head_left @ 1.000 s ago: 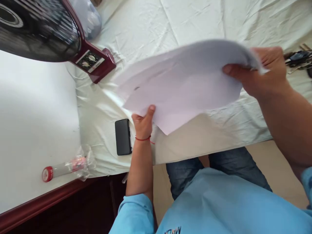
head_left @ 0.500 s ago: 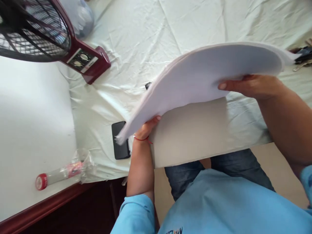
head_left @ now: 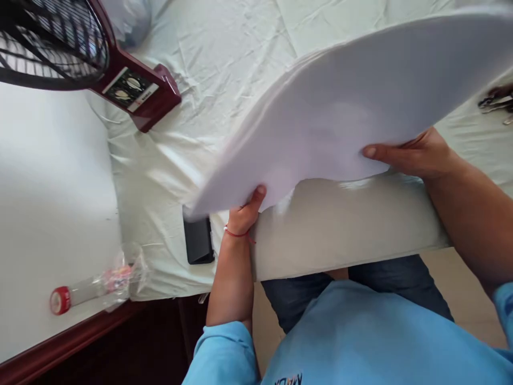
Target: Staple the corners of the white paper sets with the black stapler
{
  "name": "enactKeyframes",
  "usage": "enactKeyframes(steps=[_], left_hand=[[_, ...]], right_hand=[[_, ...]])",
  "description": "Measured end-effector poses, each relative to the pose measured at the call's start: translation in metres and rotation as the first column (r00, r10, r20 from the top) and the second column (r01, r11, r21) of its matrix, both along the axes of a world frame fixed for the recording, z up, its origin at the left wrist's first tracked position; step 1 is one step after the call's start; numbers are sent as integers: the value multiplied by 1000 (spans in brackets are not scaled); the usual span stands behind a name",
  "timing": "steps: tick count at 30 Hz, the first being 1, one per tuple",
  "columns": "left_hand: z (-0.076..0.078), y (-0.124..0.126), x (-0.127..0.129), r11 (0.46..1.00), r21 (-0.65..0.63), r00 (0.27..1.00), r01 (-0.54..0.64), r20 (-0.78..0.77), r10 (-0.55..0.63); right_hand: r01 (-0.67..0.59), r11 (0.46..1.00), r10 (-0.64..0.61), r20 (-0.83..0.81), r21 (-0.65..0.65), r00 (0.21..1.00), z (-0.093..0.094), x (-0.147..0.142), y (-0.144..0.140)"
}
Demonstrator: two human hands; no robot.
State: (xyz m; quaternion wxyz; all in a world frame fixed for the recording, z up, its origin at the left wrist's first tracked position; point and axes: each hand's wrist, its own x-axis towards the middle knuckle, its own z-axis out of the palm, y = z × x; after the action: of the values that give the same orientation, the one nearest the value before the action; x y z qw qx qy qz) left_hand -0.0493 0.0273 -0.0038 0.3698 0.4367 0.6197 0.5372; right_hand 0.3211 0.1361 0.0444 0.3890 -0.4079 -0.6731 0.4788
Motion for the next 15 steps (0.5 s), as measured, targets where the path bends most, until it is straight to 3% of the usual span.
enactKeyframes(steps=[4, 9, 12, 15], left_hand=[[-11, -5, 2, 999, -36, 1000, 22, 4, -22], [-8, -2, 2, 995, 68, 998, -69, 3, 69], [-8, -1, -2, 994, 54, 992, -91, -83, 96], [-6, -2, -1, 993, 3, 978, -117, -175, 116]], right_hand=[[41, 999, -40, 55, -11, 998, -3, 2, -1], [90, 992, -80, 114, -86, 990, -9, 9, -2], [153, 975, -128, 158, -163, 979, -9, 8, -3], [176, 980, -164, 130, -89, 978, -5, 6, -3]])
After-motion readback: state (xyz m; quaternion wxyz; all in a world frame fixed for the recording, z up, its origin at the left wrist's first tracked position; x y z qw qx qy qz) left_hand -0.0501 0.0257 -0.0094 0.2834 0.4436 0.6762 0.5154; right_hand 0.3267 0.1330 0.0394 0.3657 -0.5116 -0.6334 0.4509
